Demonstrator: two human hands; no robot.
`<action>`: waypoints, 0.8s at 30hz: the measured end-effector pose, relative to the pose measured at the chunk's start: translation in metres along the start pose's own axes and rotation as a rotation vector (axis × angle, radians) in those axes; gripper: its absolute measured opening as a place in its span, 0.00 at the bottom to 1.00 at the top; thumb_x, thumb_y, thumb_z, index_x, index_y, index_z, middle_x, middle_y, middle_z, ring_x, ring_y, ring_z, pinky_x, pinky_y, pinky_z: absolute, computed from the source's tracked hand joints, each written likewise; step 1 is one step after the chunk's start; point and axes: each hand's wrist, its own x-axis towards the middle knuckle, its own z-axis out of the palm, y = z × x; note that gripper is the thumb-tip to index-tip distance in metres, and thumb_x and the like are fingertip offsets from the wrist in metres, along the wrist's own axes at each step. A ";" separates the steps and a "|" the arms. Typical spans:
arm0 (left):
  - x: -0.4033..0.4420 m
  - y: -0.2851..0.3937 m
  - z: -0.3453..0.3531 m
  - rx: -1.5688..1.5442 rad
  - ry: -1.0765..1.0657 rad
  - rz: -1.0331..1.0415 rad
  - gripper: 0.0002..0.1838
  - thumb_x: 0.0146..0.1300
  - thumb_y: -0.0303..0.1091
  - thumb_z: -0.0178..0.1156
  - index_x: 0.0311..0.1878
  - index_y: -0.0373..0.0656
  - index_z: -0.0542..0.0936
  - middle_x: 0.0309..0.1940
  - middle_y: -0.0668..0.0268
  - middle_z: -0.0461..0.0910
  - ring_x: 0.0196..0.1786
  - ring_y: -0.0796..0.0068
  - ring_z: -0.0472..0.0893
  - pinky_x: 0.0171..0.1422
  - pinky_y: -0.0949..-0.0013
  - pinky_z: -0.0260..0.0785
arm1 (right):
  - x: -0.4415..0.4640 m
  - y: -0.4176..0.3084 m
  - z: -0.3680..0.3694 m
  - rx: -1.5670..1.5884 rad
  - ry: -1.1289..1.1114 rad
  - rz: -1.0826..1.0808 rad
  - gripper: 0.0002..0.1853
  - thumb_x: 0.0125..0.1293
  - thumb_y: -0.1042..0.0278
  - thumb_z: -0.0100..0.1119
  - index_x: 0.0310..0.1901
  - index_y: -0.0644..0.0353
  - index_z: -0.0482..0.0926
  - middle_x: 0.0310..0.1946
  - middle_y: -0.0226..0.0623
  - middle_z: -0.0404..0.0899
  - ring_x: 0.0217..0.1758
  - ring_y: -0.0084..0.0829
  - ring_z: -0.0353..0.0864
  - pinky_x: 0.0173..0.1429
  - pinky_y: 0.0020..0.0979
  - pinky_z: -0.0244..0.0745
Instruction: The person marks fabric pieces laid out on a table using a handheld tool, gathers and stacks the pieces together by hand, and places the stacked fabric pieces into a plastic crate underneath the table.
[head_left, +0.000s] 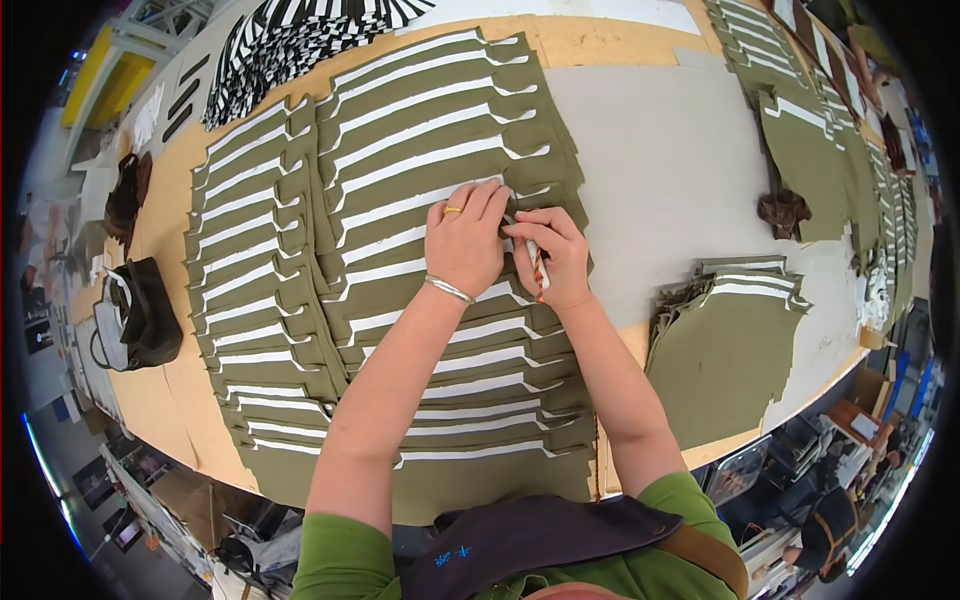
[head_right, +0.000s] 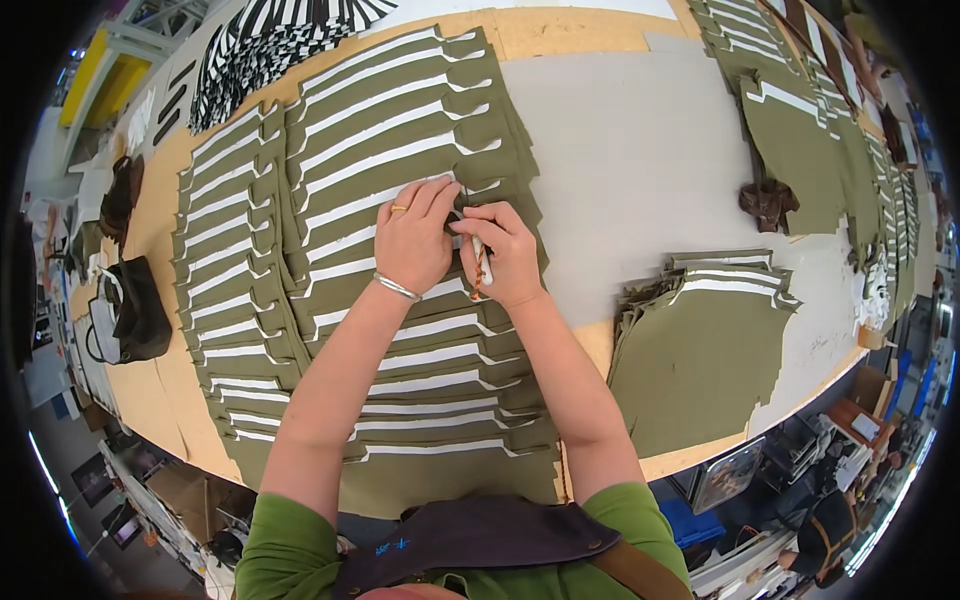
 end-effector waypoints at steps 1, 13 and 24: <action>0.000 0.000 0.000 0.005 -0.004 -0.001 0.26 0.48 0.26 0.59 0.56 0.49 0.78 0.56 0.71 0.77 0.59 0.68 0.74 0.62 0.61 0.63 | 0.000 0.000 -0.001 0.002 -0.004 -0.002 0.12 0.50 0.83 0.64 0.36 0.56 0.85 0.38 0.38 0.80 0.37 0.34 0.82 0.40 0.28 0.79; 0.033 -0.009 -0.007 -0.074 -0.082 -0.138 0.28 0.49 0.26 0.60 0.58 0.48 0.77 0.57 0.70 0.76 0.60 0.66 0.73 0.60 0.60 0.65 | 0.038 -0.003 0.001 0.042 0.132 0.023 0.12 0.55 0.85 0.64 0.38 0.56 0.85 0.40 0.38 0.79 0.41 0.31 0.82 0.45 0.28 0.77; 0.039 -0.018 0.013 -0.002 -0.002 -0.035 0.27 0.50 0.29 0.61 0.58 0.49 0.78 0.58 0.71 0.76 0.59 0.68 0.73 0.60 0.61 0.64 | 0.038 0.022 0.015 -0.030 0.013 -0.069 0.12 0.51 0.83 0.64 0.36 0.57 0.85 0.40 0.39 0.79 0.39 0.35 0.82 0.40 0.29 0.79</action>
